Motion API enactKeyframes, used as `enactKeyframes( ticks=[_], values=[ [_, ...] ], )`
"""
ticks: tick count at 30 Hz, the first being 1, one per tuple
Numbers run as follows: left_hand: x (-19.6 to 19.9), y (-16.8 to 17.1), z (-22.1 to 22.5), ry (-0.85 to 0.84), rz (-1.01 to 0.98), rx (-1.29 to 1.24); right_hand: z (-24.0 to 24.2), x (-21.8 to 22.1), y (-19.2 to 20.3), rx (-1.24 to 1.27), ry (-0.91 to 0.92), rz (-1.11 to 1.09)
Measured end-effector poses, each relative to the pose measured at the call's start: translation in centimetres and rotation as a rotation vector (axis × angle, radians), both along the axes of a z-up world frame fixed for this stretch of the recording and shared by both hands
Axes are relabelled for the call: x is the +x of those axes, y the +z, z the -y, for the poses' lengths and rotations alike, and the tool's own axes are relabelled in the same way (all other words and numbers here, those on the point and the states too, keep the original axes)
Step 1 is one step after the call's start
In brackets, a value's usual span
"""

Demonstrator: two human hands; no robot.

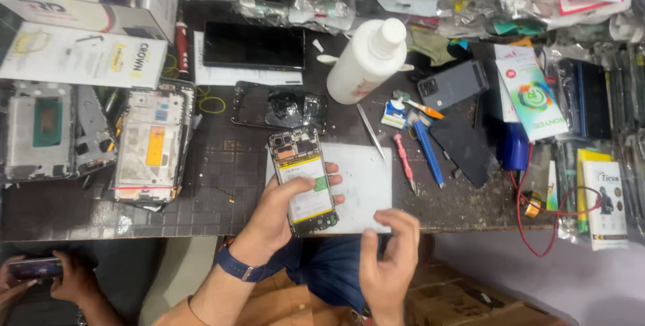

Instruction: The person uses a blue plastic tool to pry open a smartphone, then uses a metal screwdriver to separate the screen from the frame. The person removes the back cover, revealing the internal components, and handles a new battery package.

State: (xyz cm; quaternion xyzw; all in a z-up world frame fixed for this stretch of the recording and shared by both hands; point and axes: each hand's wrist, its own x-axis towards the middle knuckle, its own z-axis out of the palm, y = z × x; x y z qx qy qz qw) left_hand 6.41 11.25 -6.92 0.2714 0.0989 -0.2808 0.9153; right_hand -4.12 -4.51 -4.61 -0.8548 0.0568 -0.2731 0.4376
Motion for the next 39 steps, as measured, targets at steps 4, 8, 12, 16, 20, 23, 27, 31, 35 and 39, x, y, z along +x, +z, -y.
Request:
enactKeyframes(
  ticks=[4, 8, 12, 16, 20, 23, 27, 31, 35, 39],
  values=[
    [-0.2, -0.3, 0.2, 0.018, -0.055, -0.045, -1.1, -0.8, 0.2, -0.107, 0.052, -0.062],
    [-0.4, 0.1, 0.5, 0.021, -0.106, -0.114, -1.7, -0.5, -0.9, 0.105, 0.131, -0.116],
    [-1.3, 0.9, 0.7, 0.053, -0.126, -0.077, -1.6, -1.4, -1.9, 0.226, 0.163, -0.099],
    [-1.9, 2.1, 0.9, 0.081, -0.179, -0.107, -1.3, -2.2, -2.4, 0.221, 0.168, -0.048],
    [-2.6, 2.7, 1.0, 0.083, -0.199, -0.095, -1.1, -2.9, -2.4, 0.239, 0.175, -0.03],
    [-2.8, 2.8, 0.9, 0.051, -0.189, -0.095, -1.1, -2.9, -2.2, 0.247, 0.201, -0.012],
    [-3.1, 2.8, 0.6, -0.012, -0.037, -0.127, -0.9, -3.1, -1.4, 0.217, 0.271, 0.022],
    [-4.2, 2.5, 0.5, -0.017, 0.022, -0.1, -0.5, -2.8, -0.7, 0.235, 0.246, 0.03],
    [-5.4, 2.5, 0.3, -0.101, 0.133, -0.052, -0.4, -1.9, 0.0, 0.158, 0.163, 0.039],
    [-6.7, 3.2, -0.1, -0.149, 0.256, 0.125, -1.0, -0.8, 1.2, 0.155, 0.142, 0.025]
  ],
)
